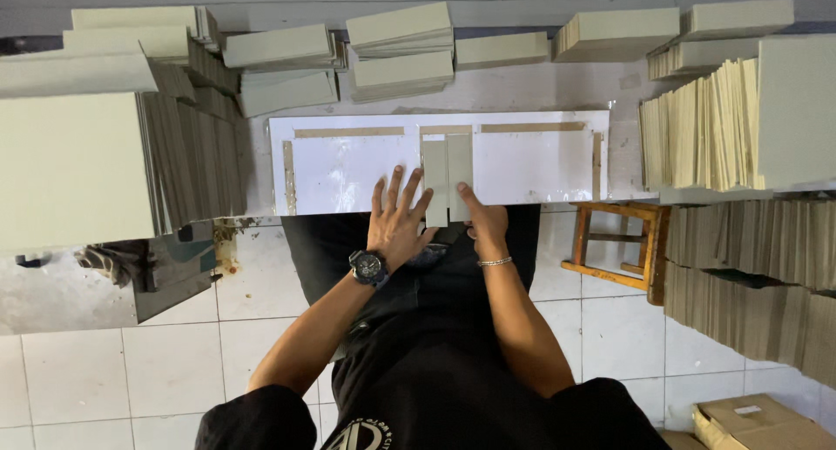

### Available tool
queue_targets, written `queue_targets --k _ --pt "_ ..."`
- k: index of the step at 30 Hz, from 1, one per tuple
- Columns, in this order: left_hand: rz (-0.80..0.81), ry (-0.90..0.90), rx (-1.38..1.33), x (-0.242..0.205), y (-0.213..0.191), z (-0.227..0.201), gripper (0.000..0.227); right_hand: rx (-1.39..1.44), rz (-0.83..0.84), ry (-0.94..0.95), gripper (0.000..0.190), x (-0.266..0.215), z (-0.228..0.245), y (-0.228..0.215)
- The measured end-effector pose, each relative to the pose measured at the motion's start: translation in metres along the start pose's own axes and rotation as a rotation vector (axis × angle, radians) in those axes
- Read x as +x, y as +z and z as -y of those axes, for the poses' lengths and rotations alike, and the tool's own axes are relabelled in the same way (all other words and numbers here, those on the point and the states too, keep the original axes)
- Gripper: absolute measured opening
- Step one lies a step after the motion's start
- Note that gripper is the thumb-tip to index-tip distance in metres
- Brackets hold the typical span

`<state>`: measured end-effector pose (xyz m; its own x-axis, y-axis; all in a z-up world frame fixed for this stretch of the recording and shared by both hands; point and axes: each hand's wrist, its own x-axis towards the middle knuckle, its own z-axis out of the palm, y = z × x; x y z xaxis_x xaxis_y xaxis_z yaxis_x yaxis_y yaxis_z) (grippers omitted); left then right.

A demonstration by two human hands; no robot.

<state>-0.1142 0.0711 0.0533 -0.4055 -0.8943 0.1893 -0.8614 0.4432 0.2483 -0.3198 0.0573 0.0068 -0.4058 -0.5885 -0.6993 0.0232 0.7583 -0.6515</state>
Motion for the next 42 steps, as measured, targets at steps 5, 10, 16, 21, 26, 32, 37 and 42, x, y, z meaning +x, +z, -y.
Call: queue_targets --k 5,10,16,21,26,32,37,42 --pt "0.067 -0.004 0.028 0.016 -0.008 0.005 0.070 0.072 -0.039 0.021 0.081 -0.016 0.019 0.009" --pt "0.146 -0.031 0.023 0.015 -0.004 0.006 0.075 0.130 -0.037 0.010 0.085 -0.014 0.018 0.007" --pt "0.255 -0.068 0.065 0.021 -0.012 -0.001 0.077 0.169 0.036 0.018 0.088 -0.019 0.024 0.003" --pt "0.333 -0.065 0.084 0.032 -0.035 -0.017 0.103 0.154 0.110 0.107 0.111 -0.026 0.021 -0.029" --pt "0.118 0.078 -0.067 0.075 -0.027 -0.045 0.102 0.292 0.063 -0.054 0.087 -0.018 -0.007 -0.109" --pt "-0.024 0.348 -0.212 0.170 -0.019 -0.141 0.092 0.120 -0.514 -0.762 0.057 -0.059 0.043 -0.245" --pt "-0.053 0.504 -0.270 0.244 -0.019 -0.232 0.087 -0.229 -0.924 -1.129 0.055 -0.033 0.105 -0.361" --pt "-0.039 0.564 -0.288 0.295 -0.014 -0.285 0.086 -0.937 -0.784 -1.048 0.118 0.033 0.145 -0.431"
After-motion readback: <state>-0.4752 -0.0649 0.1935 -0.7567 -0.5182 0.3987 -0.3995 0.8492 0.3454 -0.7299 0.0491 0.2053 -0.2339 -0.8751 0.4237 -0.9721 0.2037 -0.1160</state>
